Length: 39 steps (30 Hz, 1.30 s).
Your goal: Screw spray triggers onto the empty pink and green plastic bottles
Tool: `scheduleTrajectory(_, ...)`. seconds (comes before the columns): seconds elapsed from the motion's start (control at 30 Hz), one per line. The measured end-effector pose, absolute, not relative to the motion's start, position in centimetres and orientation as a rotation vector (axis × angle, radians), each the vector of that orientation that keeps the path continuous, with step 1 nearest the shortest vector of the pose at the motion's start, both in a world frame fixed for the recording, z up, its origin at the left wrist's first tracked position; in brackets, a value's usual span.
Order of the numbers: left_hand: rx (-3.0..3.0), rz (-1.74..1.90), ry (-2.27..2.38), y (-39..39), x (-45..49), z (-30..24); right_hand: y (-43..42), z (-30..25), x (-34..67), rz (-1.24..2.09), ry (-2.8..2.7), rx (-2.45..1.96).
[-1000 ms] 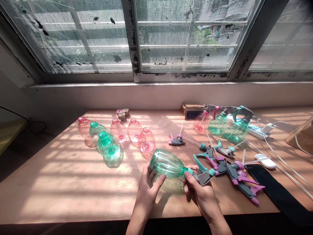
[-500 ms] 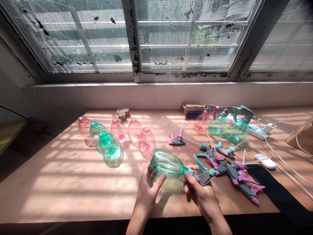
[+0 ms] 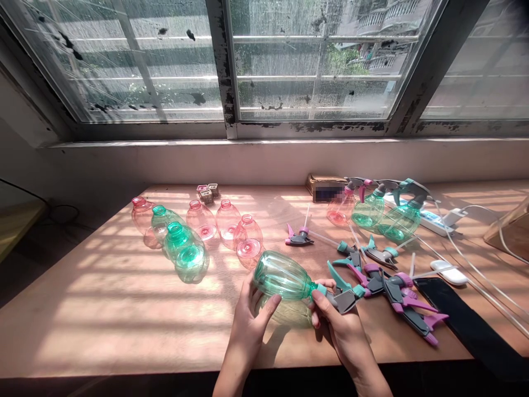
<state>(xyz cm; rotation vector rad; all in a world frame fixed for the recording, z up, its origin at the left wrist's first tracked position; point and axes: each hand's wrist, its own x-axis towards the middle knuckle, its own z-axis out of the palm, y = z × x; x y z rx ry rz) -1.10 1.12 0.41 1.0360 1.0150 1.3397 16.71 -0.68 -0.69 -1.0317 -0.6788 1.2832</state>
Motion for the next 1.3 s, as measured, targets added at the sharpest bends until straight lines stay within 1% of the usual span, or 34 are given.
scheduleTrajectory(0.33, 1.021, 1.292, 0.995, 1.3, -1.9, -0.2, -0.7, -0.6, 16.6, 1.267, -0.658, -1.048)
scheduleTrajectory(0.77, 1.052, 1.317, 1.065, 1.3, -1.9, -1.0, -0.7, -0.4, 16.6, 1.259, -0.677, -1.024)
scheduleTrajectory(0.87, 1.021, 1.299, 1.066, 1.2, -1.8, -0.9, -0.7, -0.3, 16.5, 1.259, -0.674, -1.028)
scheduleTrajectory(1.07, 0.982, 1.375, 1.079, 1.2, -1.4, -0.4, -0.8, -0.4, 16.6, 1.294, -0.664, -1.024)
scheduleTrajectory(1.3, 1.092, 1.297, 1.049, 1.3, -1.7, 0.1, -0.8, -0.4, 16.6, 1.269, -0.674, -1.028)
